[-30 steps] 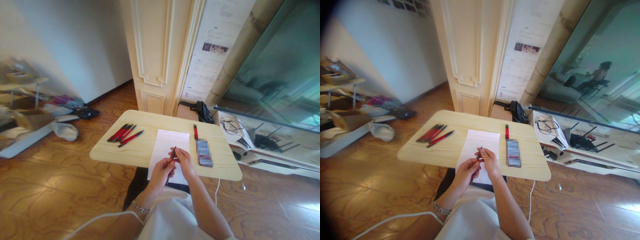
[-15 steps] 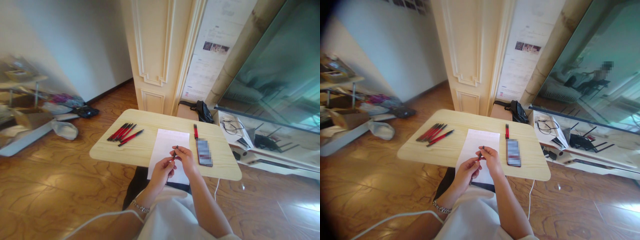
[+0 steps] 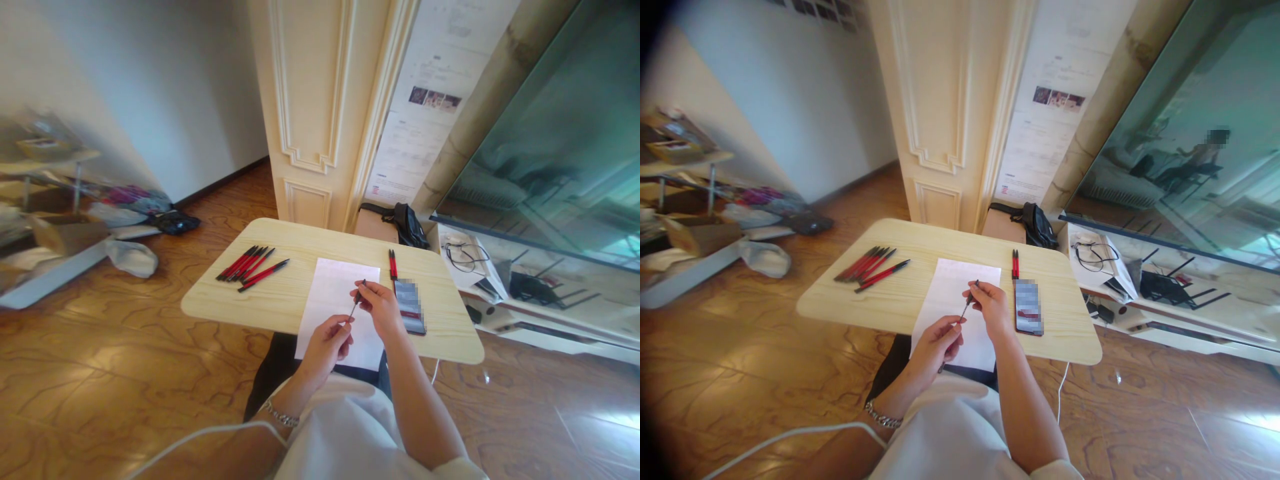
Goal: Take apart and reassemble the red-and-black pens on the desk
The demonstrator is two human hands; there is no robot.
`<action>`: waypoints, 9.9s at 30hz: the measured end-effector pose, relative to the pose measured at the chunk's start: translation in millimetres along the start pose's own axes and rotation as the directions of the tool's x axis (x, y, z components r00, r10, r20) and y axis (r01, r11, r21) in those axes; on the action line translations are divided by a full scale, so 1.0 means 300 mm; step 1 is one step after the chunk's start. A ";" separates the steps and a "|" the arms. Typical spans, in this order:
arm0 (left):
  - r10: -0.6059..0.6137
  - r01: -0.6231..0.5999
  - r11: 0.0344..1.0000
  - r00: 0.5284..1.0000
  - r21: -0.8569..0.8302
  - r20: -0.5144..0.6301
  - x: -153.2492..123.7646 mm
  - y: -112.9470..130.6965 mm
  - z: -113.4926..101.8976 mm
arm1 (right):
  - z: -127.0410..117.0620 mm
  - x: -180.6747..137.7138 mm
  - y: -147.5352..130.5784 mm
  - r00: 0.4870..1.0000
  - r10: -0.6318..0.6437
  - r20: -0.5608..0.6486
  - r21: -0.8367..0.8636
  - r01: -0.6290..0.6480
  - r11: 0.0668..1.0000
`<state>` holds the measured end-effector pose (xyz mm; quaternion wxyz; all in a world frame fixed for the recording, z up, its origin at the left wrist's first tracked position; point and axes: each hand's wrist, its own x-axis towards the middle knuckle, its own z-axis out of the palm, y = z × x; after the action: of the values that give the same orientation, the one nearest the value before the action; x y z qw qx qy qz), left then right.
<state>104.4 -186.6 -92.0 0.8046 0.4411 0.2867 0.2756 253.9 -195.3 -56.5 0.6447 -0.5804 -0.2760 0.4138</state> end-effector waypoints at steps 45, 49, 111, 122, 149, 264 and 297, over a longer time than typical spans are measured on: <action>0.056 -0.063 0.991 0.996 -0.121 -0.062 0.008 0.010 -0.034 | 0.062 0.044 0.060 0.988 -0.115 0.101 -0.277 0.139 0.951; 0.063 -0.070 0.991 0.996 -0.110 -0.069 0.006 0.004 -0.043 | 0.042 0.114 0.045 0.994 -0.104 0.028 -0.437 0.106 0.893; -0.063 0.034 0.990 0.975 -0.135 -0.214 -0.006 0.038 -0.037 | 0.052 0.009 0.119 0.988 0.043 0.149 -0.385 0.018 0.923; -0.060 0.078 0.994 0.977 0.082 -0.206 -0.006 0.045 0.003 | 0.051 -0.108 0.167 0.923 0.190 0.334 0.166 -0.257 0.952; -0.112 0.124 0.978 0.990 0.167 -0.082 -0.015 0.087 -0.024 | -0.027 0.018 0.125 0.993 0.082 0.091 -0.156 -0.067 0.986; 0.172 -0.155 0.982 0.969 0.105 -0.177 0.028 0.059 -0.064 | 0.068 -0.111 0.084 0.937 -0.077 0.340 -0.340 0.199 0.919; 0.307 -0.270 0.892 0.951 0.363 -0.048 0.018 0.030 -0.088 | 0.037 -0.036 0.030 0.962 -0.179 0.206 -0.248 0.228 0.941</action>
<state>87.7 -164.0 -97.1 0.6468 0.6003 0.3043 0.3588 237.1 -198.9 -62.0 0.5715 -0.5911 -0.4457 0.3542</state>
